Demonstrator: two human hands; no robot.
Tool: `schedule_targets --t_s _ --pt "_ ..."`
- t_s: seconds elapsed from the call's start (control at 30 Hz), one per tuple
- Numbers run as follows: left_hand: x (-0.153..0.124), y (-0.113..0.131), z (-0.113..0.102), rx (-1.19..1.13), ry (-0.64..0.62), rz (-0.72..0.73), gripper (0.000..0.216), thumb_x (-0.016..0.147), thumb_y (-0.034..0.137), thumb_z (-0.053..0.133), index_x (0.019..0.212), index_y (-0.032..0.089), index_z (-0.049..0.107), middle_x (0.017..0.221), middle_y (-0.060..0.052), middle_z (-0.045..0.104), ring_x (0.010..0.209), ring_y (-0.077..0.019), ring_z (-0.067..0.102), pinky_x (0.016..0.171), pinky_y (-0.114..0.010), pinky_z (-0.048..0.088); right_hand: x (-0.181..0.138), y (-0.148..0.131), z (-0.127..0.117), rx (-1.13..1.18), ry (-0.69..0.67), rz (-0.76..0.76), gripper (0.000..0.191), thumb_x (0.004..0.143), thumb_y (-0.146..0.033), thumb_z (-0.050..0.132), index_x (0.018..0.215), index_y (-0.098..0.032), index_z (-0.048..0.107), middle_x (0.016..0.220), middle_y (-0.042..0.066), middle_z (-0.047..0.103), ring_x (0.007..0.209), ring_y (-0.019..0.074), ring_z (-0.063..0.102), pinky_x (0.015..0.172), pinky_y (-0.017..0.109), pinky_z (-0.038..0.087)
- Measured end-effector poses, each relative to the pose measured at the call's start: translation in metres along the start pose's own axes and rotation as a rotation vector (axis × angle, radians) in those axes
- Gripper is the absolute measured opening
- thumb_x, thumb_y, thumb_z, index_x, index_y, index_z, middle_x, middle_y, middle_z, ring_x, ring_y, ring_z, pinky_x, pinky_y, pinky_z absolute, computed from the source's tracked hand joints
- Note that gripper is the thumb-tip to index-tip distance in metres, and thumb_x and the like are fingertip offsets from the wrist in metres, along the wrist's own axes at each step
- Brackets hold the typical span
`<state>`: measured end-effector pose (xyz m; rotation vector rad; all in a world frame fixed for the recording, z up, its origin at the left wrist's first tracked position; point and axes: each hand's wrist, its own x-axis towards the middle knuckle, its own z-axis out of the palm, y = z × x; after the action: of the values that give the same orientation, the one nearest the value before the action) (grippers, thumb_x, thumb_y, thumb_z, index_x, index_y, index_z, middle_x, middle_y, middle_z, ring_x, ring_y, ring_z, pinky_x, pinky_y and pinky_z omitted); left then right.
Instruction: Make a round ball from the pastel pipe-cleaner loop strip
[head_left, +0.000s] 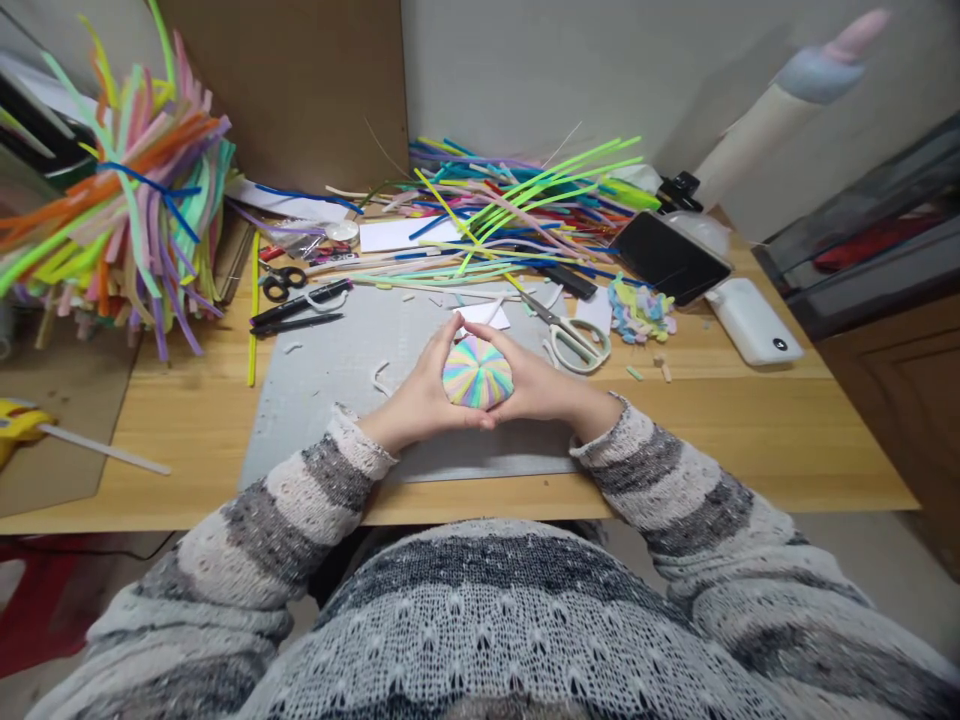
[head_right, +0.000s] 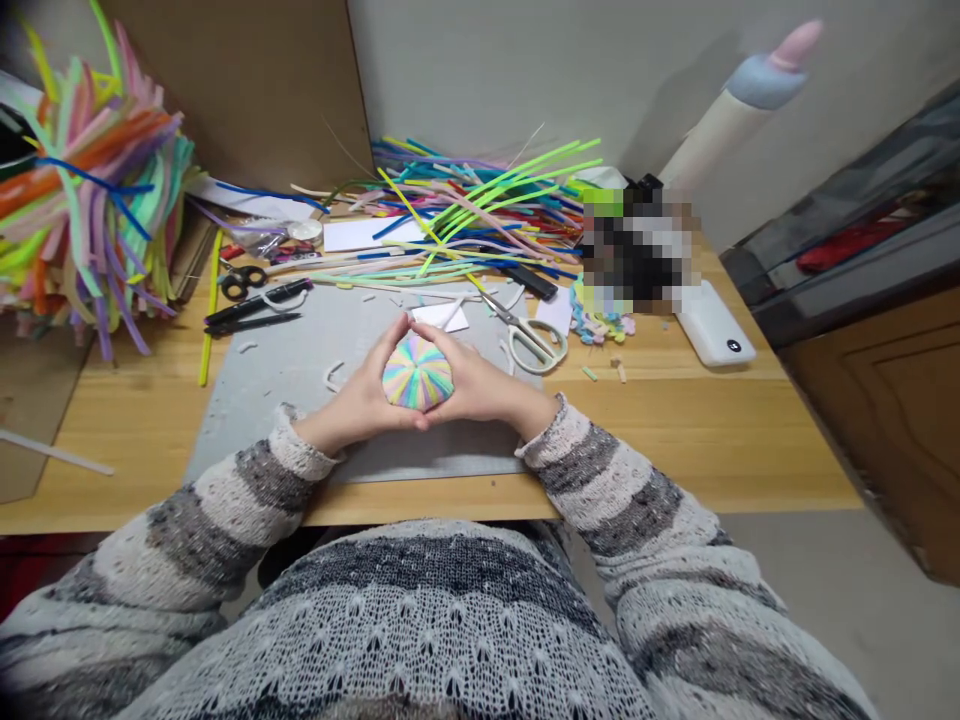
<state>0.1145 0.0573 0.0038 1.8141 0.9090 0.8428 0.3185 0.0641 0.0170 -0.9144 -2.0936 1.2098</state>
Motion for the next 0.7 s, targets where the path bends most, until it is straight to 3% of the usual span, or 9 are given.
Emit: schedule_targets --t_s 0.17,0.27,0.4,0.7 --pt "0.006 0.005 -0.014 0.151 -0.07 0.052 0.141 0.043 0.071 0.083 0.156 0.02 0.014 0.161 -0.022 0.015 0.149 -0.043 0.015 0.121 -0.059 0.013 -0.001 -0.003 0.002 -0.016 0.012 0.073 0.111 0.054 -0.05 0.089 0.145 -0.018 0.033 0.142 0.019 0.048 0.13 0.0362 0.05 0.11 0.054 0.039" --pt "0.009 0.009 -0.021 0.201 -0.085 0.103 0.142 0.042 0.067 0.086 0.156 0.021 0.013 0.162 -0.022 0.015 0.148 -0.0442 0.015 0.12 -0.06 0.014 -0.001 -0.004 0.002 -0.009 0.004 0.07 0.109 0.054 -0.048 0.089 0.144 -0.019 0.034 0.142 0.018 0.048 0.129 0.0354 0.05 0.11 0.053 0.039" --pt "0.009 0.012 -0.018 0.174 -0.108 0.052 0.133 0.045 0.062 0.087 0.153 0.017 0.024 0.156 -0.023 0.029 0.144 -0.0432 0.028 0.119 -0.059 0.021 0.0 -0.004 0.004 0.007 0.018 0.026 0.11 0.055 -0.047 0.088 0.145 -0.018 0.031 0.147 0.019 0.042 0.135 0.0357 0.044 0.112 0.053 0.036" --pt "0.008 0.013 -0.005 0.014 -0.075 0.051 0.112 0.052 0.049 0.089 0.148 0.019 0.038 0.151 -0.017 0.042 0.137 -0.0363 0.043 0.118 -0.054 0.03 0.001 -0.005 0.009 0.115 0.045 0.048 0.094 0.056 -0.041 0.087 0.134 -0.017 0.041 0.129 0.016 0.058 0.117 0.0322 0.059 0.101 0.049 0.049"
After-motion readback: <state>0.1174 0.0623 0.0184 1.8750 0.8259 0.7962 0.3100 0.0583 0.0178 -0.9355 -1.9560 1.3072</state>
